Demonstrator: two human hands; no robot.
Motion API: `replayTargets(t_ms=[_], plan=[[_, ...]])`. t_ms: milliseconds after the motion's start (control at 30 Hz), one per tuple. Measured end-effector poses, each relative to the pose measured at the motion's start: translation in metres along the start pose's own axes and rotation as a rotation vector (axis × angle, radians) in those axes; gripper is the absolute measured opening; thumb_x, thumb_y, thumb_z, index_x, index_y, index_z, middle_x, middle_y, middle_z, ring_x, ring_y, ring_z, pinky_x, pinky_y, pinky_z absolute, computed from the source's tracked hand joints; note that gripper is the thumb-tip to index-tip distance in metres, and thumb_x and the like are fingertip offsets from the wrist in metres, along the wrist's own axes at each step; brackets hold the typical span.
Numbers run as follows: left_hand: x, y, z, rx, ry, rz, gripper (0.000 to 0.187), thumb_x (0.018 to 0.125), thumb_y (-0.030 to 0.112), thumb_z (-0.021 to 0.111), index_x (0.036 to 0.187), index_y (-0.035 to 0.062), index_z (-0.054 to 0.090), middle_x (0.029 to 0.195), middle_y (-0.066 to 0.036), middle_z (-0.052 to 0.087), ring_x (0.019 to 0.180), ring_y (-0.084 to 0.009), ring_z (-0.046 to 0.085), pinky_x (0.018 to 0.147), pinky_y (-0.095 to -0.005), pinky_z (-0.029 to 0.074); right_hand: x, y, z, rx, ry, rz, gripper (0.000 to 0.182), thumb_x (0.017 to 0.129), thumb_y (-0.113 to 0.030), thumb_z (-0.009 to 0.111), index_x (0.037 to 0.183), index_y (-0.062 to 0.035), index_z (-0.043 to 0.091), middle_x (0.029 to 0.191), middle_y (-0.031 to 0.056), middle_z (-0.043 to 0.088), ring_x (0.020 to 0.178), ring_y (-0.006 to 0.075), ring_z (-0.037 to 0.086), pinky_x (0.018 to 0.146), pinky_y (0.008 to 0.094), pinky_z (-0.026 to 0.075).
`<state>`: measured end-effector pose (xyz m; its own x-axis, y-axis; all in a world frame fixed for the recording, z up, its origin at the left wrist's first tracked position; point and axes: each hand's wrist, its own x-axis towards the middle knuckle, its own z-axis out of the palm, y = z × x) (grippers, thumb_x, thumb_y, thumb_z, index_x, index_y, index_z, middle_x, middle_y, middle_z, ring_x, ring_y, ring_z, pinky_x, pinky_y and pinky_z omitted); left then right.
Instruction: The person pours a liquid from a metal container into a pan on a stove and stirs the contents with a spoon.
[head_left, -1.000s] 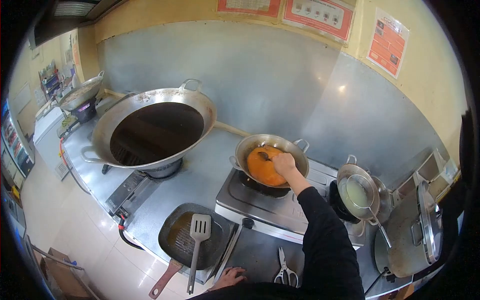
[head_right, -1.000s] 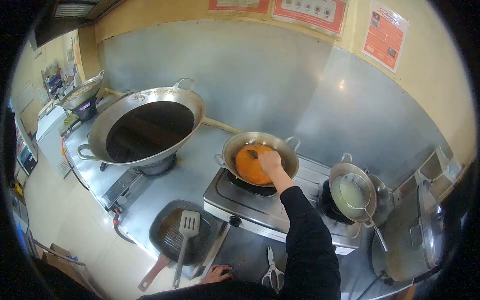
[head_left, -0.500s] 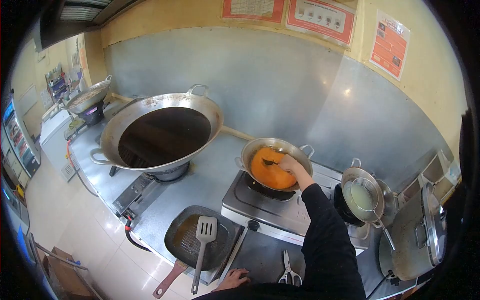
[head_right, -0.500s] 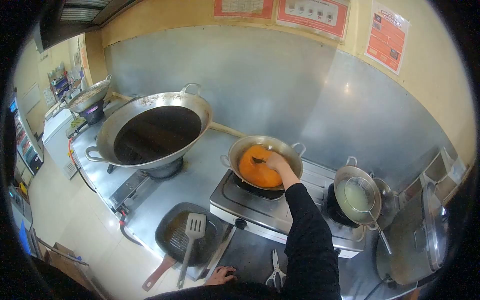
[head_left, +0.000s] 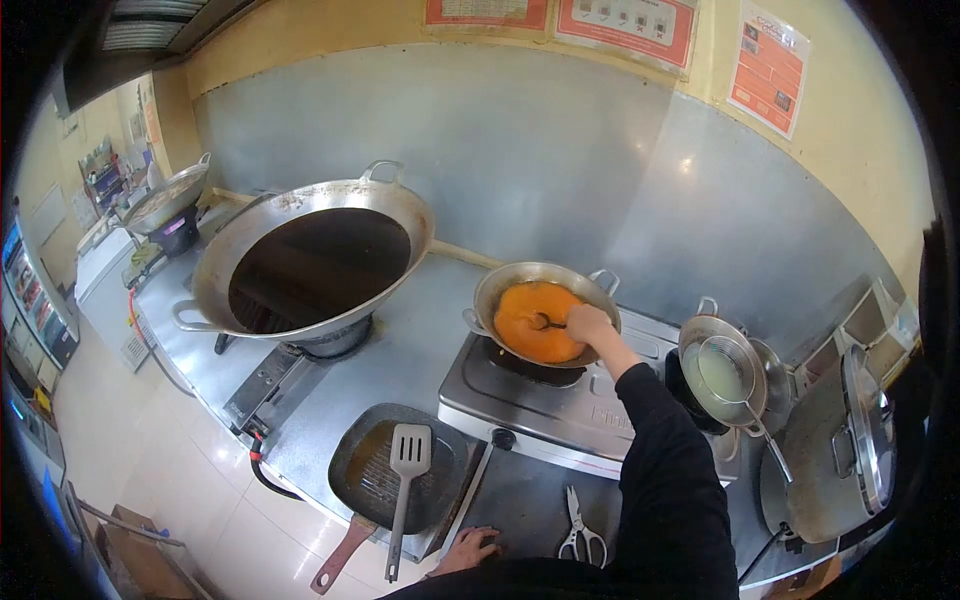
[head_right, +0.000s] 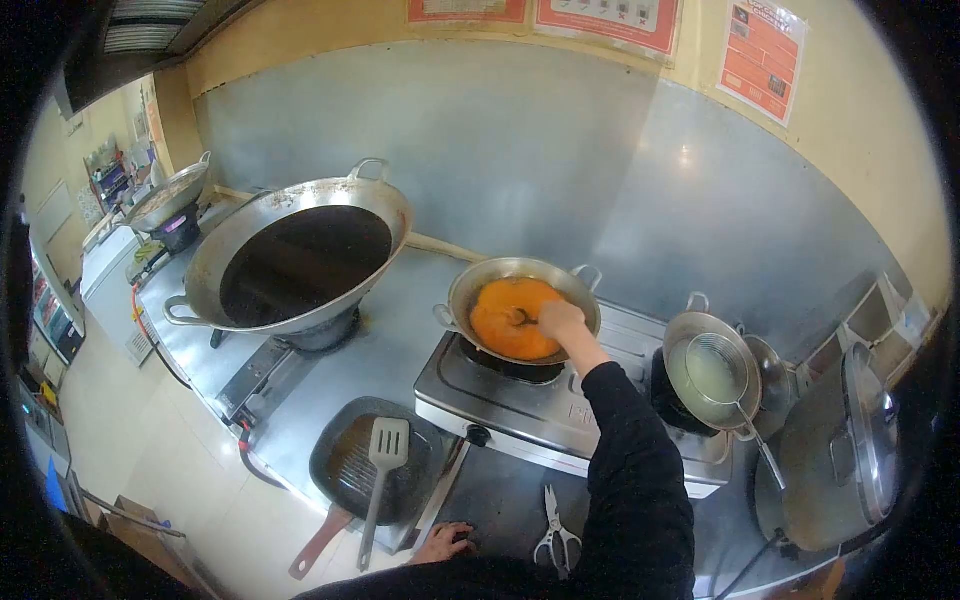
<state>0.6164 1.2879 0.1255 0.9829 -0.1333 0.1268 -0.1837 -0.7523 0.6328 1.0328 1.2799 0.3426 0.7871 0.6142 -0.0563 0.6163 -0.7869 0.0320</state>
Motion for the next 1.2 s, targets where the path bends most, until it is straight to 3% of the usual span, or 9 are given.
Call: replayTargets(t_ms=[67,167,267,367,467,633,867,967,1200], plan=[[0.000,0.001,-0.002,-0.005,0.002,0.000,0.015,0.076,0.017,0.048,0.090,0.0166,0.054,0.114,-0.011,0.040,0.112,-0.0254,0.032,0.095,-0.0401,0.020,0.012,0.017,0.007,0.037,-0.081,0.017,0.023,0.070,-0.015,0.047,0.083,-0.0020,0.060,0.087,0.0187,0.058,0.082,0.0290,0.057,0.072,0.0355,0.045],[0.001,0.001,-0.002,0.013,-0.012,-0.005,0.015,0.075,0.017,0.049,0.090,0.0168,0.053,0.114,-0.011,0.040,0.113,-0.0251,0.032,0.095,-0.0401,0.020,0.051,0.043,0.046,0.119,0.022,-0.019,0.029,0.070,-0.024,0.051,0.077,0.0035,0.059,0.081,0.0215,0.057,0.080,0.0316,0.056,0.069,0.0367,0.045],[0.000,0.002,-0.002,0.011,-0.019,-0.020,0.016,0.075,0.017,0.049,0.090,0.0168,0.053,0.116,-0.011,0.038,0.114,-0.0251,0.031,0.095,-0.0406,0.020,0.048,0.026,0.035,0.208,0.058,0.057,0.027,0.070,-0.021,0.051,0.076,0.0036,0.059,0.080,0.0215,0.057,0.079,0.0325,0.056,0.069,0.0375,0.045],[0.000,0.002,-0.002,0.000,-0.029,-0.023,0.016,0.075,0.017,0.049,0.091,0.0168,0.053,0.117,-0.010,0.037,0.114,-0.0251,0.029,0.094,-0.0411,0.019,0.046,0.008,0.023,0.242,0.031,-0.021,0.023,0.070,-0.018,0.051,0.074,0.0037,0.059,0.078,0.0223,0.057,0.078,0.0325,0.056,0.069,0.0378,0.045],[-0.001,0.001,-0.001,-0.005,-0.026,-0.020,0.016,0.075,0.018,0.049,0.091,0.0166,0.053,0.117,-0.010,0.037,0.114,-0.0254,0.029,0.094,-0.0411,0.019,0.043,-0.018,0.022,0.078,-0.004,-0.072,0.020,0.068,-0.012,0.050,0.080,0.0002,0.059,0.082,0.0210,0.057,0.080,0.0325,0.056,0.071,0.0373,0.044],[0.001,0.006,-0.007,0.002,-0.016,-0.019,0.014,0.075,0.017,0.049,0.089,0.0159,0.053,0.115,-0.011,0.039,0.113,-0.0254,0.032,0.094,-0.0403,0.021,0.003,-0.049,0.001,0.165,0.040,-0.109,0.022,0.072,-0.010,0.044,0.085,0.0011,0.058,0.085,0.0224,0.056,0.083,0.0319,0.056,0.072,0.0373,0.044],[0.001,0.005,-0.005,-0.001,0.028,-0.009,0.015,0.074,0.016,0.048,0.087,0.0143,0.053,0.114,-0.009,0.040,0.113,-0.0230,0.033,0.094,-0.0400,0.021,-0.032,-0.040,0.000,0.164,-0.011,-0.147,0.021,0.071,-0.009,0.045,0.082,0.0025,0.059,0.083,0.0228,0.057,0.083,0.0320,0.056,0.071,0.0383,0.044],[-0.002,-0.001,0.002,0.049,-0.025,-0.029,0.017,0.073,0.017,0.049,0.089,0.0152,0.054,0.114,-0.009,0.040,0.113,-0.0229,0.033,0.094,-0.0408,0.020,-0.028,-0.017,0.015,0.055,-0.089,-0.250,0.022,0.071,-0.016,0.047,0.077,0.0016,0.059,0.080,0.0213,0.057,0.076,0.0340,0.056,0.066,0.0402,0.045],[0.000,-0.007,0.006,-0.020,-0.060,-0.057,0.017,0.076,0.020,0.046,0.091,0.0171,0.055,0.115,-0.010,0.039,0.113,-0.0236,0.033,0.094,-0.0401,0.019,-0.038,0.030,-0.003,0.003,-0.189,-0.196,0.022,0.071,-0.019,0.051,0.088,-0.0106,0.061,0.082,0.0154,0.058,0.076,0.0317,0.056,0.068,0.0389,0.044]])
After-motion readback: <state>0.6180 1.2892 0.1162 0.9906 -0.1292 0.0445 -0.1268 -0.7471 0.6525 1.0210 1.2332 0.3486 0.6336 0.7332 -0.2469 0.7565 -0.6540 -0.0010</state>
